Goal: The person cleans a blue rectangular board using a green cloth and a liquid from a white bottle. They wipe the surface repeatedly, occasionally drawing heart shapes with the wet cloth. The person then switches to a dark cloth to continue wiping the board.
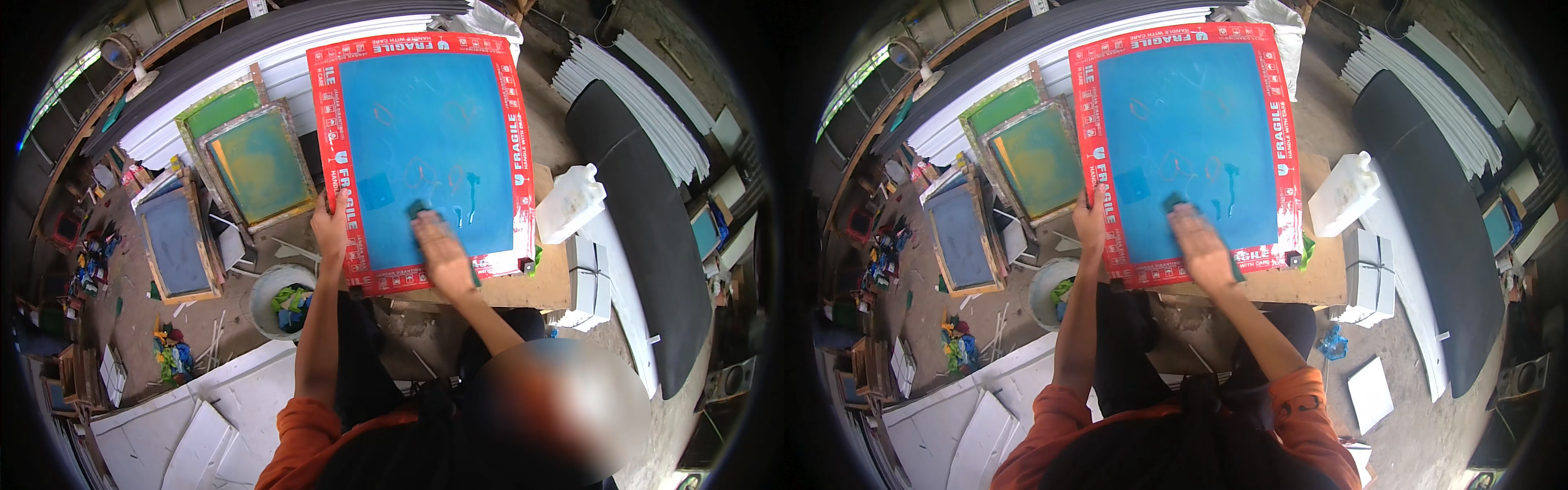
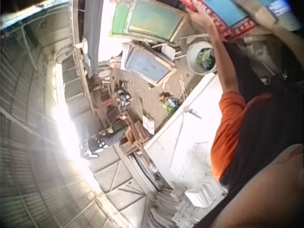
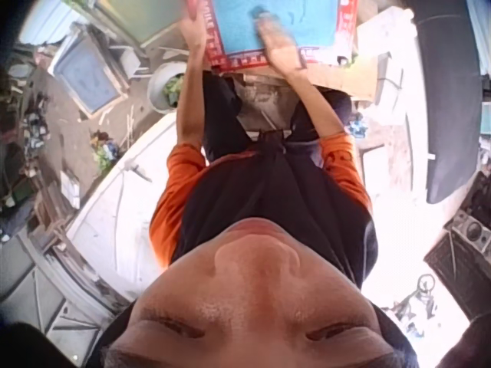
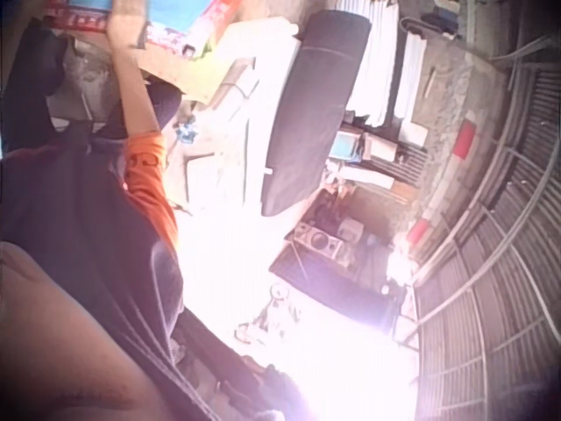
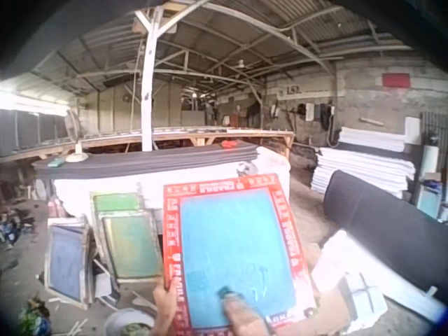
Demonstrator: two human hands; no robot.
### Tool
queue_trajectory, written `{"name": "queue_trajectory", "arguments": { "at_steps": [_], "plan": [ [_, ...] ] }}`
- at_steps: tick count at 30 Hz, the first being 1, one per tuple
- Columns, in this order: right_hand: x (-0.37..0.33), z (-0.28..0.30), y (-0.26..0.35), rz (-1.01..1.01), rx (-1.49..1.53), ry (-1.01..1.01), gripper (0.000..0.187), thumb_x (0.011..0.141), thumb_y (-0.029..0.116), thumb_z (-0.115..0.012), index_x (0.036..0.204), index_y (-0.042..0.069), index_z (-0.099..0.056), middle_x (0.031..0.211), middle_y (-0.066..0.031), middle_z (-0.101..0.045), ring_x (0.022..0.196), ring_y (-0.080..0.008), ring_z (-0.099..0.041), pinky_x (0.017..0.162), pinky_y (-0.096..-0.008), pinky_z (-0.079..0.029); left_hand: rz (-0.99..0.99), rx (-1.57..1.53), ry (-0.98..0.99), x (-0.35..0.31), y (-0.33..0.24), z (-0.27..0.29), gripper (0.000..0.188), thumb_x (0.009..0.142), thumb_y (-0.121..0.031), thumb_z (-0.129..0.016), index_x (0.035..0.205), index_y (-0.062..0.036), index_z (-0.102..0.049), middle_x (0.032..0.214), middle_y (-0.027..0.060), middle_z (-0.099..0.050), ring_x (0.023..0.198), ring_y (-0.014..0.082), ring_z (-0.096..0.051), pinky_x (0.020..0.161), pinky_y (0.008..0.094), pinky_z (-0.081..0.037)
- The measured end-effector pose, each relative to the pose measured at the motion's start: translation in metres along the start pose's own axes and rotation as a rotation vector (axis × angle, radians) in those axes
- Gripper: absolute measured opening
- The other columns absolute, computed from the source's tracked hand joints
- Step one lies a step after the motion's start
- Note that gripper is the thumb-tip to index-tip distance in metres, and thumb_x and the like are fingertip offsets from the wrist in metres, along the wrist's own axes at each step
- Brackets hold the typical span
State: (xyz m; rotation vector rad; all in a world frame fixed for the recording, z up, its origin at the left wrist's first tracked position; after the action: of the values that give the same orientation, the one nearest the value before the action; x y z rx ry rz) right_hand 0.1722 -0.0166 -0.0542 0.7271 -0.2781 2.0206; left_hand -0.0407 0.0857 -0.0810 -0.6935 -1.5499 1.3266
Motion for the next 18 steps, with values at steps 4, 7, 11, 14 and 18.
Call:
{"name": "queue_trajectory", "arguments": {
  "at_steps": [4,7,11,14,18],
  "plan": [
    [0.006,0.062,-0.077,-0.306,-0.127,-0.28,0.046,0.084,0.0,-0.049,0.13,-0.002,-0.041,0.138,-0.0183,-0.039,0.13,-0.0328,-0.035,0.107,-0.043,-0.029,-0.045,-0.006,0.013,-0.004,-0.011,0.001,0.035,0.088,-0.029,-0.06,0.105,0.0005,-0.061,0.083,0.0114,-0.066,0.072,0.0158,-0.06,0.069,0.0306,-0.047],
    [0.03,0.049,-0.066,-0.264,-0.095,-0.339,0.05,0.083,0.001,-0.05,0.132,-0.003,-0.038,0.138,-0.0211,-0.037,0.129,-0.0359,-0.033,0.107,-0.0437,-0.029,-0.06,-0.061,0.018,-0.004,-0.011,0.002,0.033,0.088,-0.028,-0.059,0.105,0.0012,-0.06,0.083,0.0094,-0.066,0.072,0.0126,-0.059,0.068,0.0291,-0.047],
    [0.031,0.011,0.017,0.045,0.018,-0.173,0.046,0.081,-0.001,-0.05,0.126,-0.003,-0.045,0.132,-0.0205,-0.044,0.127,-0.0347,-0.038,0.106,-0.0416,-0.032,-0.023,-0.101,0.045,-0.005,-0.009,0.0,0.032,0.091,-0.026,-0.055,0.108,0.0019,-0.058,0.085,0.003,-0.061,0.071,0.0066,-0.054,0.065,0.0232,-0.045],
    [0.025,0.019,-0.002,0.044,0.004,-0.155,0.053,0.076,-0.002,-0.052,0.128,-0.003,-0.043,0.132,-0.0196,-0.045,0.126,-0.0319,-0.04,0.104,-0.039,-0.035,-0.054,-0.098,0.043,-0.006,-0.019,0.0,0.032,0.092,-0.026,-0.055,0.108,0.0017,-0.057,0.084,0.0028,-0.061,0.07,0.0062,-0.054,0.064,0.0228,-0.044],
    [0.026,0.089,-0.08,-0.215,-0.173,-0.368,0.049,0.081,-0.001,-0.051,0.129,-0.004,-0.042,0.136,-0.02,-0.041,0.127,-0.0333,-0.038,0.103,-0.0401,-0.036,-0.091,-0.096,0.059,-0.002,-0.031,-0.005,0.033,0.091,-0.026,-0.055,0.109,0.0021,-0.057,0.082,0.0057,-0.063,0.07,0.0082,-0.055,0.064,0.0253,-0.046]
  ]
}}
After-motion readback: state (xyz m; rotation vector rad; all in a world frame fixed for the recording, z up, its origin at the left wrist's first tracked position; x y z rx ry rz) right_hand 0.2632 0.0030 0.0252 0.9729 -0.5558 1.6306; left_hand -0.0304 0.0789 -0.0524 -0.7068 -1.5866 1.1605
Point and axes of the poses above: each hand's wrist, its own x-axis towards the middle knuckle, its own z-axis out of the back of the hand, y = z × x, the point moved 10 cm from there along x, towards the middle knuckle
